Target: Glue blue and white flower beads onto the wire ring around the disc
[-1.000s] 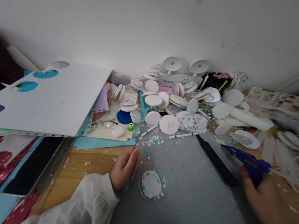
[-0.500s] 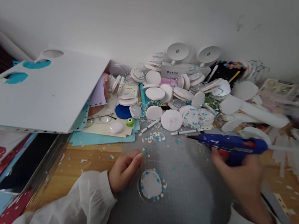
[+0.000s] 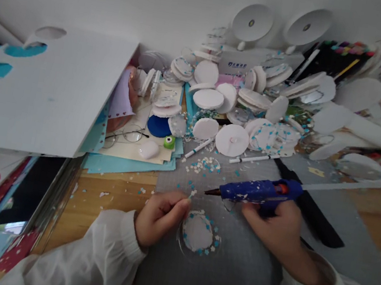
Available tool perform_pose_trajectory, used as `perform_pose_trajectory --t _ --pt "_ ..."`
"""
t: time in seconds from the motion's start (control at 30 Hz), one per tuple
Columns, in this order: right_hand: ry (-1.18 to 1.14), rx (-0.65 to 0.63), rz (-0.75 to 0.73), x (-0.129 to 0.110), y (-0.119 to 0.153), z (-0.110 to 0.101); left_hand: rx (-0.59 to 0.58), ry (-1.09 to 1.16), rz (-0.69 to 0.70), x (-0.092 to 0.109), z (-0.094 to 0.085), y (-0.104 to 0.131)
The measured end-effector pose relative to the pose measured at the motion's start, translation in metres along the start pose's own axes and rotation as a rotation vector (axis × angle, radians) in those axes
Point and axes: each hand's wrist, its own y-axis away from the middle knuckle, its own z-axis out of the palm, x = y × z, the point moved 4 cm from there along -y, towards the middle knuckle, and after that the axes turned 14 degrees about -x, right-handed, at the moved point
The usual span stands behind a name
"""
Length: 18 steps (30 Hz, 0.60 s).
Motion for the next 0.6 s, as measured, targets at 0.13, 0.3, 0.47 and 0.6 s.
perform_pose_trajectory --t 0.13,0.3,0.47,0.6 --pt "-0.021 -0.010 -0.017 -0.0061 -0.0027 -0.0048 -0.023 0.006 -0.024 -0.0027 0.0010 0.0007" --pt "-0.011 -0.017 -0.043 -0.0088 -0.0028 -0.0057 -0.015 0.004 -0.024 -0.0012 0.0021 0.0008" --pt "-0.013 -0.017 -0.073 -0.0074 -0.0015 -0.0038 -0.009 -0.011 -0.022 0.0026 0.0022 0.0005" --pt "-0.011 -0.051 -0.053 -0.0043 -0.0010 -0.0011 -0.027 -0.009 -0.018 0.0032 0.0022 0.0001"
